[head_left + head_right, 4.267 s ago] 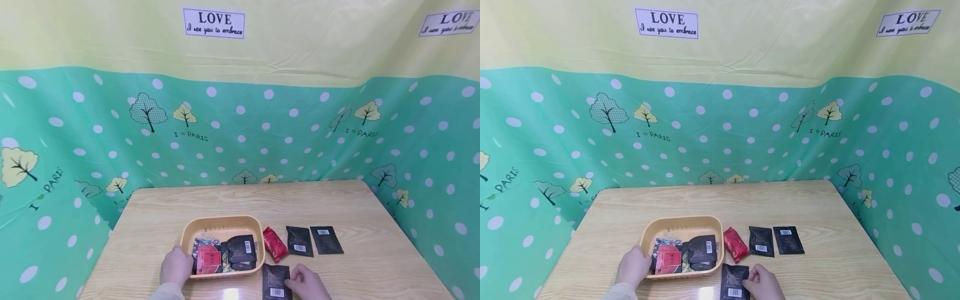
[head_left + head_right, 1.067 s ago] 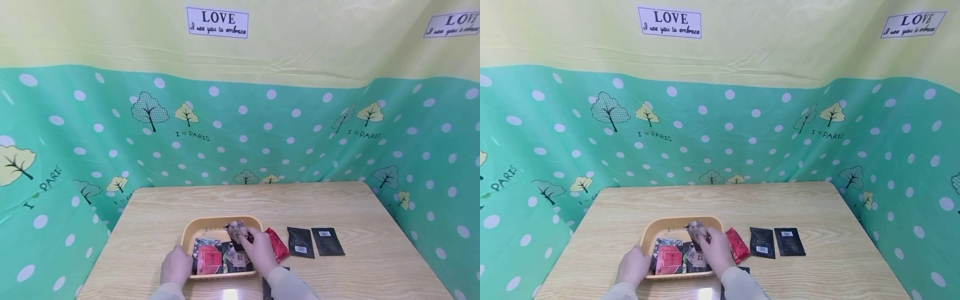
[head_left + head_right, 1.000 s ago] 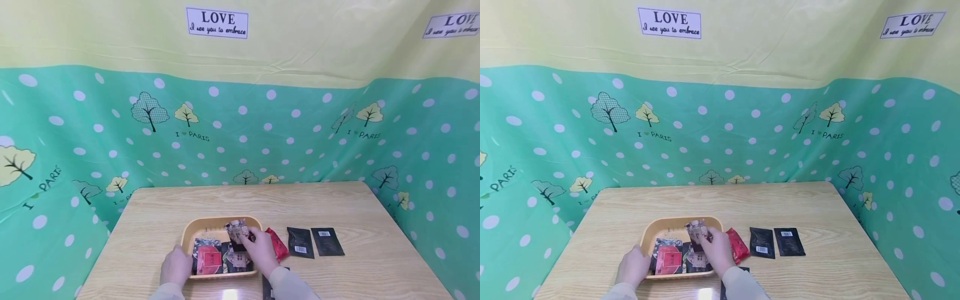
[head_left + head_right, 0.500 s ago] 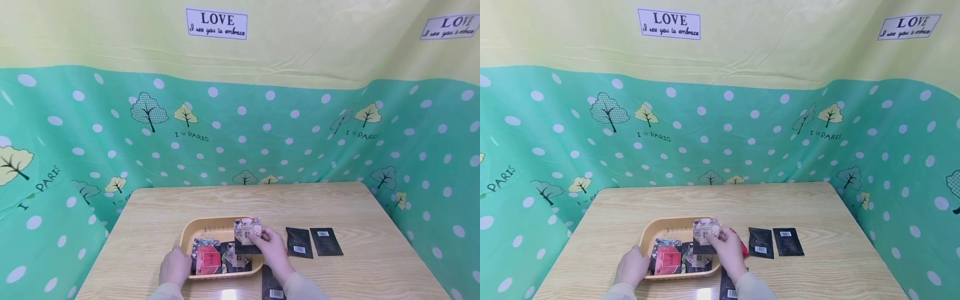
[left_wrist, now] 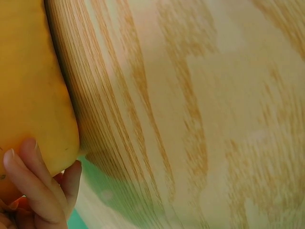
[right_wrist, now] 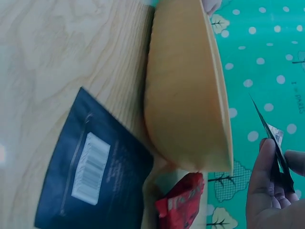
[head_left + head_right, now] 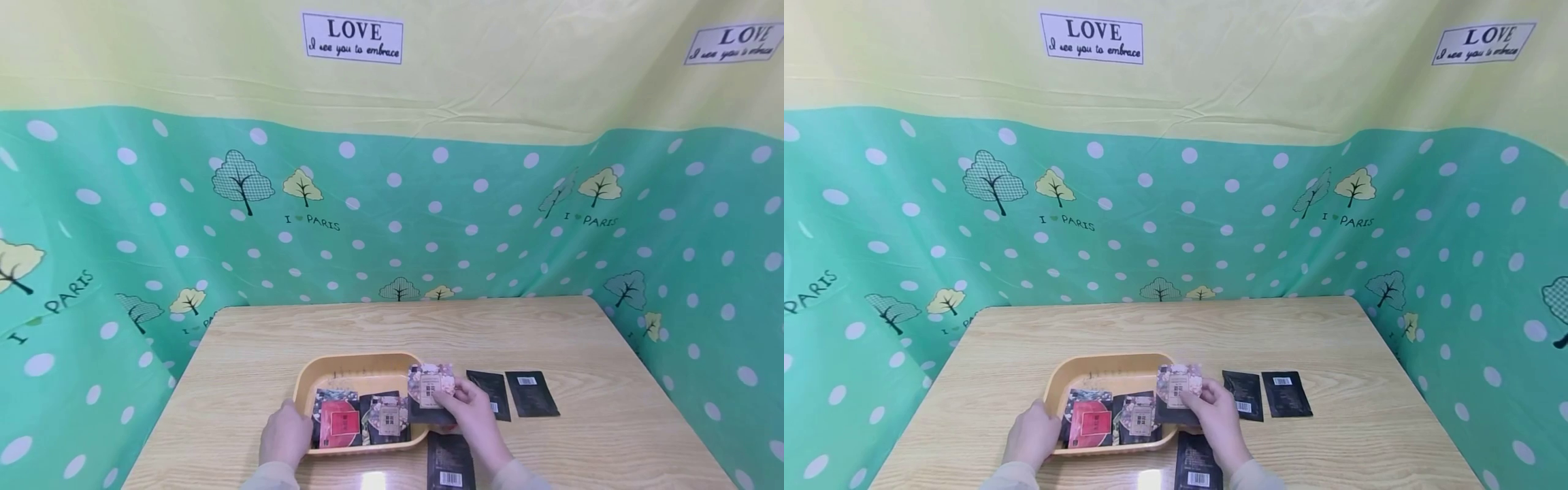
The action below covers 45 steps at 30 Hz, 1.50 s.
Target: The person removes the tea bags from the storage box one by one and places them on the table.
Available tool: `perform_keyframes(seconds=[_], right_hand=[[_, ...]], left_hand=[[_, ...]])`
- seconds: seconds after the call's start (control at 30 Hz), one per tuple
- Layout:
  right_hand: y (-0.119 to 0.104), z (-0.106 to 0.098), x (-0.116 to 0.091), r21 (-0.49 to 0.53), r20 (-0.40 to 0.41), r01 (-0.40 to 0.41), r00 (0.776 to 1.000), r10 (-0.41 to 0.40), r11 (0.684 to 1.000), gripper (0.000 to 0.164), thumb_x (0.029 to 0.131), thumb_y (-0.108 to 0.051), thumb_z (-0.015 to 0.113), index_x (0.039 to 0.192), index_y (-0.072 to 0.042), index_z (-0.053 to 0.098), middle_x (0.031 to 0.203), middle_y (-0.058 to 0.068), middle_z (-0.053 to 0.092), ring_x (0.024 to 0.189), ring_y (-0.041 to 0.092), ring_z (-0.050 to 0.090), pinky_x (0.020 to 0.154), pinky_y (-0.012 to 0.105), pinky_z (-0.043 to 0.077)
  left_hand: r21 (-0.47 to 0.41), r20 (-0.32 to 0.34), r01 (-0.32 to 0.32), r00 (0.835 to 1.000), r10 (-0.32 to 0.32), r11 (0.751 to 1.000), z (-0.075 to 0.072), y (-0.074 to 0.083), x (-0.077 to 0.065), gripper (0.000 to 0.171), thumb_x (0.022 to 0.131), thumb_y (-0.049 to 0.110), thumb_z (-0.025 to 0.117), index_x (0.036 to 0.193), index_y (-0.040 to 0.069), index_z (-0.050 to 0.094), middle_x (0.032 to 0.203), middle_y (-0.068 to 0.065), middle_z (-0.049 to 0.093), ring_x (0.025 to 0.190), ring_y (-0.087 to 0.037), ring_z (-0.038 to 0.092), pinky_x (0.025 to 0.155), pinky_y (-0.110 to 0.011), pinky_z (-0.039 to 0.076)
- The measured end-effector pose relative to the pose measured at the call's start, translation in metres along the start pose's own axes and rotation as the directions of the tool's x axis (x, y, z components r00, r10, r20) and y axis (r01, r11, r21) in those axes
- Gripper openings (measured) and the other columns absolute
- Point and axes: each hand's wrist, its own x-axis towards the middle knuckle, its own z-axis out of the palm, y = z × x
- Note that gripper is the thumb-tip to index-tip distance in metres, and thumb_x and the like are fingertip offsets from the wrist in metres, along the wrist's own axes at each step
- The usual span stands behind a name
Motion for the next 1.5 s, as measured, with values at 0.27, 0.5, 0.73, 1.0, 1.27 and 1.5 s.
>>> perform_keyframes(seconds=[0.27,0.5,0.73,1.0,1.27,1.5], right_hand=[[0.011,-0.012,0.001,-0.135,-0.054,0.015,0.998,-0.023,0.991,0.049,0.080,-0.022,0.070,0.115,0.008,0.054,0.101,0.018,0.068,0.083,0.018,0.067,0.071,0.024,0.053],[0.016,-0.019,-0.002,-0.080,-0.048,-0.024,0.999,0.020,0.996,0.049,0.080,-0.019,0.069,0.116,0.009,0.053,0.098,0.018,0.068,0.078,0.019,0.067,0.067,0.026,0.054],[0.094,-0.041,0.041,0.017,0.011,0.029,1.000,-0.029,0.999,0.053,0.078,-0.031,0.072,0.115,0.002,0.053,0.094,0.012,0.069,0.073,0.024,0.069,0.060,0.040,0.057],[0.037,-0.036,0.005,-0.016,-0.031,-0.021,0.999,0.021,1.000,0.050,0.080,-0.022,0.070,0.114,0.010,0.050,0.092,0.015,0.069,0.069,0.022,0.068,0.057,0.037,0.056],[0.020,-0.045,-0.005,-0.111,-0.068,-0.058,0.996,0.051,0.992,0.045,0.080,-0.014,0.068,0.115,0.010,0.052,0.091,0.016,0.069,0.073,0.020,0.067,0.061,0.030,0.055],[0.028,-0.057,-0.007,-0.176,-0.103,-0.088,0.992,0.070,0.980,0.042,0.078,-0.015,0.069,0.110,0.009,0.055,0.088,0.014,0.070,0.073,0.019,0.067,0.062,0.025,0.052]], left_hand=[[0.004,-0.002,0.005,1.000,-0.005,1.000,0.000,0.000,0.001,0.044,0.082,0.008,0.049,0.118,-0.017,0.045,0.098,-0.035,0.059,0.084,-0.044,0.062,0.071,-0.052,0.051],[0.009,-0.007,0.000,1.000,0.000,1.000,0.000,0.000,0.000,0.042,0.083,0.008,0.049,0.117,-0.016,0.046,0.097,-0.034,0.059,0.083,-0.043,0.062,0.070,-0.052,0.051],[0.006,-0.012,-0.002,1.000,0.002,1.000,0.001,-0.001,0.000,0.040,0.082,0.008,0.050,0.114,-0.016,0.048,0.094,-0.032,0.060,0.079,-0.040,0.063,0.068,-0.051,0.051],[0.003,-0.010,0.005,1.000,-0.005,1.000,0.002,-0.001,0.001,0.042,0.082,0.008,0.050,0.116,-0.017,0.046,0.097,-0.034,0.059,0.082,-0.041,0.062,0.070,-0.051,0.051],[0.001,0.001,0.012,1.000,-0.012,1.000,0.000,0.000,0.000,0.045,0.083,0.009,0.050,0.119,-0.017,0.044,0.101,-0.035,0.058,0.086,-0.044,0.061,0.072,-0.052,0.051],[0.005,-0.001,0.008,1.000,-0.008,1.000,0.000,0.000,-0.001,0.045,0.083,0.009,0.050,0.120,-0.016,0.044,0.103,-0.035,0.058,0.086,-0.043,0.061,0.072,-0.052,0.051]])
